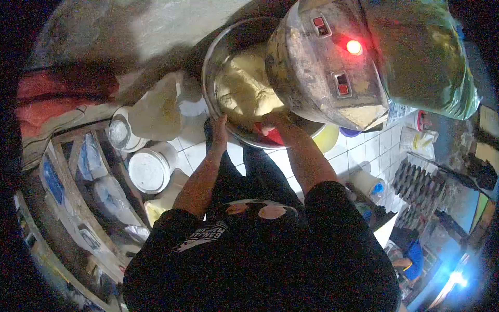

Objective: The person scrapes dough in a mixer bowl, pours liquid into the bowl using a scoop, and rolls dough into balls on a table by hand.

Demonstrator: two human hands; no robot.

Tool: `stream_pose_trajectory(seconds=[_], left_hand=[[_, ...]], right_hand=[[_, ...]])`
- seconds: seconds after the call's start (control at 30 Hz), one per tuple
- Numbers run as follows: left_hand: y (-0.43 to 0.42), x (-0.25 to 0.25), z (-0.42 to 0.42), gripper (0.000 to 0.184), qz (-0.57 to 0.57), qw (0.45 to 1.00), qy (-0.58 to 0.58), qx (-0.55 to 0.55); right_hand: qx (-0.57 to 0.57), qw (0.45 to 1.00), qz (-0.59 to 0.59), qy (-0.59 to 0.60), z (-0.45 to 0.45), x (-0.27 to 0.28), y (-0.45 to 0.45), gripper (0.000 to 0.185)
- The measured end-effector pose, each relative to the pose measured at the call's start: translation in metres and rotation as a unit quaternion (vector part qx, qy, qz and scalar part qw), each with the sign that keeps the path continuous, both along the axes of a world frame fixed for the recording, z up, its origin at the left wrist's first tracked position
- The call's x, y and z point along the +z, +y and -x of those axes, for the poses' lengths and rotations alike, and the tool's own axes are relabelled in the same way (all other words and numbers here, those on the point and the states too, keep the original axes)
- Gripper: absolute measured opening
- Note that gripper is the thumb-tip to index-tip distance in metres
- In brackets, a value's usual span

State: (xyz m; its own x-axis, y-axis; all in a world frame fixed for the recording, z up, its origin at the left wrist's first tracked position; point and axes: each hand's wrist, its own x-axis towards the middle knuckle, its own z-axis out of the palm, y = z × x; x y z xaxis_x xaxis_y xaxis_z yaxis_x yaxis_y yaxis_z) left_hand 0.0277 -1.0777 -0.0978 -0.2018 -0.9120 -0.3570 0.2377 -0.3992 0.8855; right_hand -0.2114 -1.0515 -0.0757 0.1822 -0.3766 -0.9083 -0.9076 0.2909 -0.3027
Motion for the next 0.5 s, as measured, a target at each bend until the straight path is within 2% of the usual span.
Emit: stream_pose_trajectory(seconds=[0.03, 0.17, 0.27, 0.37, 0.43, 0.5], left_hand=[[0.008, -0.004, 0.0, 0.09, -0.027, 0.999, -0.014, 0.009], [0.02, -0.031, 0.001, 0.089, -0.021, 1.0, 0.003, 0.006], [0.022, -0.039, 0.0, 0.087, 0.012, 0.999, -0.051, -0.008], [0.021, -0.034, 0.002, 0.085, 0.038, 0.999, 0.003, 0.016], [0.015, -0.029, -0.002, 0.09, 0.093, 0.992, -0.087, -0.006], [0.017, -0.026, 0.001, 0.09, 0.1, 0.993, -0.061, -0.002]], right_hand=[[-0.002, 1.0, 0.001, 0.002, 0.001, -0.002, -0.001, 0.028], [-0.005, 1.0, 0.016, 0.012, 0.003, -0.003, 0.0, 0.028], [-0.019, 0.999, 0.027, 0.02, 0.006, -0.005, 0.001, 0.028], [-0.029, 0.998, 0.039, 0.033, 0.011, -0.007, 0.002, 0.029], [-0.037, 0.997, 0.049, 0.042, 0.013, -0.012, 0.005, 0.029], [-0.045, 0.996, 0.061, 0.049, 0.016, -0.016, 0.002, 0.029]])
